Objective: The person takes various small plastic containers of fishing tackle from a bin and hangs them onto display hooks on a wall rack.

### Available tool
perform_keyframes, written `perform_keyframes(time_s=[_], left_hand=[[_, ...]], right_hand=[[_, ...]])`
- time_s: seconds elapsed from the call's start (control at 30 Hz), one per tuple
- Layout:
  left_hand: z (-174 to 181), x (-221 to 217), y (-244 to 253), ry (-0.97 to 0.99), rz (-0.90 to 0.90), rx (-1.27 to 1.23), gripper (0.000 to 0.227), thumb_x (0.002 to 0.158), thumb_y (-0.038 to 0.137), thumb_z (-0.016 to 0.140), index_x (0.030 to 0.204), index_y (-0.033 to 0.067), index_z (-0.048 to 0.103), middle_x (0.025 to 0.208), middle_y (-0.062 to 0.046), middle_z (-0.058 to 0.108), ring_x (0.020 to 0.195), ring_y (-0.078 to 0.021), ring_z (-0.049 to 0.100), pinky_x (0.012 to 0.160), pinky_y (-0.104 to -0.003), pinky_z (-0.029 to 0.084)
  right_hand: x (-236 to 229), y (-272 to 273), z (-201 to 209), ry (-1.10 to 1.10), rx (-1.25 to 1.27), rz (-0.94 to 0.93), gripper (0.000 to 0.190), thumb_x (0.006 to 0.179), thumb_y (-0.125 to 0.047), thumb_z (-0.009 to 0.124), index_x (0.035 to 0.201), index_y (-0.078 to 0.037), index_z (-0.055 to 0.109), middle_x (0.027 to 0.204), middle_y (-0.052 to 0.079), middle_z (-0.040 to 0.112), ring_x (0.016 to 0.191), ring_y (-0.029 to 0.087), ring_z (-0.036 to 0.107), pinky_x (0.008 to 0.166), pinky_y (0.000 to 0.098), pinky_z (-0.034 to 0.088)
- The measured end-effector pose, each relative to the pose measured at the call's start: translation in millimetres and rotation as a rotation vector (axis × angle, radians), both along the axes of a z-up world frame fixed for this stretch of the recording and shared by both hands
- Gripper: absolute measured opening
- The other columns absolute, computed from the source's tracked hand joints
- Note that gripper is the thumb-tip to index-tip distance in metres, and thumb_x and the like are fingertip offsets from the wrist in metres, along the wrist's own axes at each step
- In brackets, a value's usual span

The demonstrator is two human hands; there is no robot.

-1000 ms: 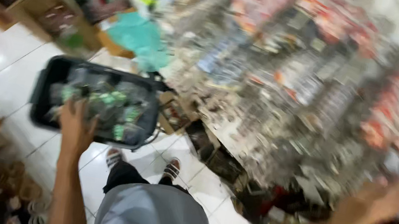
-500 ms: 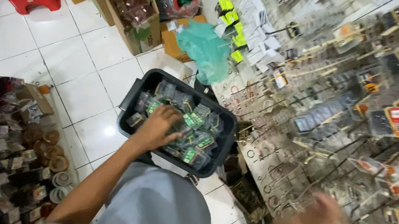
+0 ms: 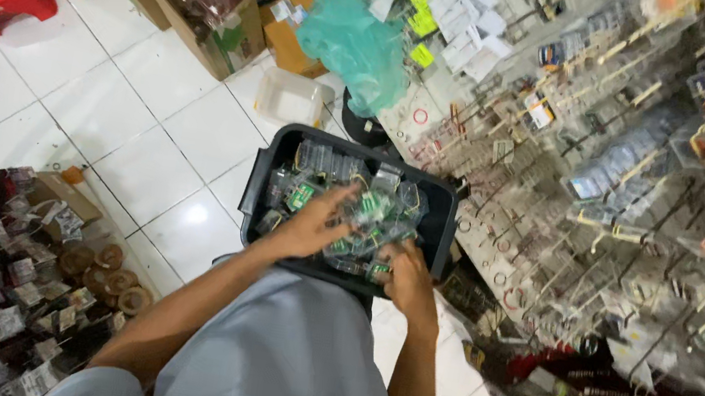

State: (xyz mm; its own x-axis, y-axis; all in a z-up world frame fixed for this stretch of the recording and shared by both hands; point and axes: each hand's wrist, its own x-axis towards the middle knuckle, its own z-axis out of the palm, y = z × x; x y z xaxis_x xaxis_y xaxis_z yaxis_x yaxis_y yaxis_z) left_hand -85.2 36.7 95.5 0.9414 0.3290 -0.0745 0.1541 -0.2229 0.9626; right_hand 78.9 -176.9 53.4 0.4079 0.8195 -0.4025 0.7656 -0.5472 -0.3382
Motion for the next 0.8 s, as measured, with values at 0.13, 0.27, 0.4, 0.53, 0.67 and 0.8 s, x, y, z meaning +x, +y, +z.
perform_keyframes(time_s=[0.13, 0.27, 0.4, 0.53, 0.67, 0.8], left_hand=[[-4.8, -9.6, 6.0, -0.019, 0.129, -0.673, 0.08, 0.089, 0.009, 0.074, 0.157, -0.0017, 0.033, 0.148, -0.034, 0.043, 0.13, -0.0523, 0.05, 0.104, -0.059, 0.051], [17.1, -11.8, 21.8, -0.003, 0.067, -0.705, 0.084, 0.086, 0.012, 0.081, 0.153, -0.0026, 0.032, 0.143, -0.03, 0.04, 0.137, -0.0523, 0.044, 0.109, -0.064, 0.049], [27.7, -13.6, 15.4, 0.065, 0.099, -0.714, 0.109, 0.088, 0.02, 0.083, 0.157, -0.011, 0.005, 0.152, -0.035, 0.029, 0.144, -0.0526, 0.035, 0.112, -0.06, 0.05], [19.8, -17.8, 14.0, 0.181, 0.142, -0.649, 0.124, 0.081, 0.037, 0.09, 0.157, -0.013, 0.005, 0.159, -0.037, 0.022, 0.148, -0.0524, 0.027, 0.114, -0.063, 0.046], [-30.5, 1.7, -6.5, -0.102, 0.227, -0.749, 0.071, 0.082, 0.008, 0.087, 0.137, -0.0084, 0.045, 0.121, -0.026, 0.064, 0.096, -0.0359, 0.074, 0.071, -0.047, 0.07], [-37.9, 15.0, -18.6, -0.164, 0.088, -0.742, 0.05, 0.094, 0.013, 0.076, 0.132, -0.0053, 0.049, 0.103, -0.026, 0.07, 0.085, -0.0334, 0.077, 0.072, -0.048, 0.071]], right_hand=[[-8.4, 1.3, 34.2, 0.256, 0.229, -0.144, 0.039, 0.086, -0.025, 0.078, 0.118, -0.018, 0.058, 0.1, 0.015, 0.062, 0.094, 0.045, 0.066, 0.082, 0.0544, 0.052], [3.1, 3.3, 44.3, 0.547, 0.5, -0.498, 0.022, 0.106, -0.029, 0.061, 0.119, -0.011, 0.057, 0.086, 0.019, 0.071, 0.071, 0.024, 0.068, 0.065, 0.04, 0.057], [-1.0, 13.4, 61.4, 0.683, 0.597, -0.655, 0.037, 0.106, -0.034, 0.056, 0.126, -0.004, 0.053, 0.097, 0.014, 0.07, 0.076, 0.015, 0.063, 0.065, 0.0314, 0.057], [-8.8, 15.2, 57.8, 0.766, 0.715, -0.795, 0.038, 0.104, -0.027, 0.057, 0.132, -0.002, 0.052, 0.111, 0.014, 0.066, 0.09, 0.015, 0.064, 0.069, 0.0295, 0.062], [-17.1, 24.8, 80.5, 0.955, 0.907, -0.891, 0.046, 0.097, -0.025, 0.067, 0.133, -0.001, 0.052, 0.116, 0.02, 0.067, 0.102, 0.029, 0.071, 0.068, 0.0351, 0.062], [-18.0, 20.3, 115.5, 0.984, 1.075, -0.944, 0.045, 0.092, -0.014, 0.072, 0.13, 0.002, 0.054, 0.114, 0.019, 0.07, 0.102, 0.026, 0.071, 0.077, 0.0338, 0.059]])
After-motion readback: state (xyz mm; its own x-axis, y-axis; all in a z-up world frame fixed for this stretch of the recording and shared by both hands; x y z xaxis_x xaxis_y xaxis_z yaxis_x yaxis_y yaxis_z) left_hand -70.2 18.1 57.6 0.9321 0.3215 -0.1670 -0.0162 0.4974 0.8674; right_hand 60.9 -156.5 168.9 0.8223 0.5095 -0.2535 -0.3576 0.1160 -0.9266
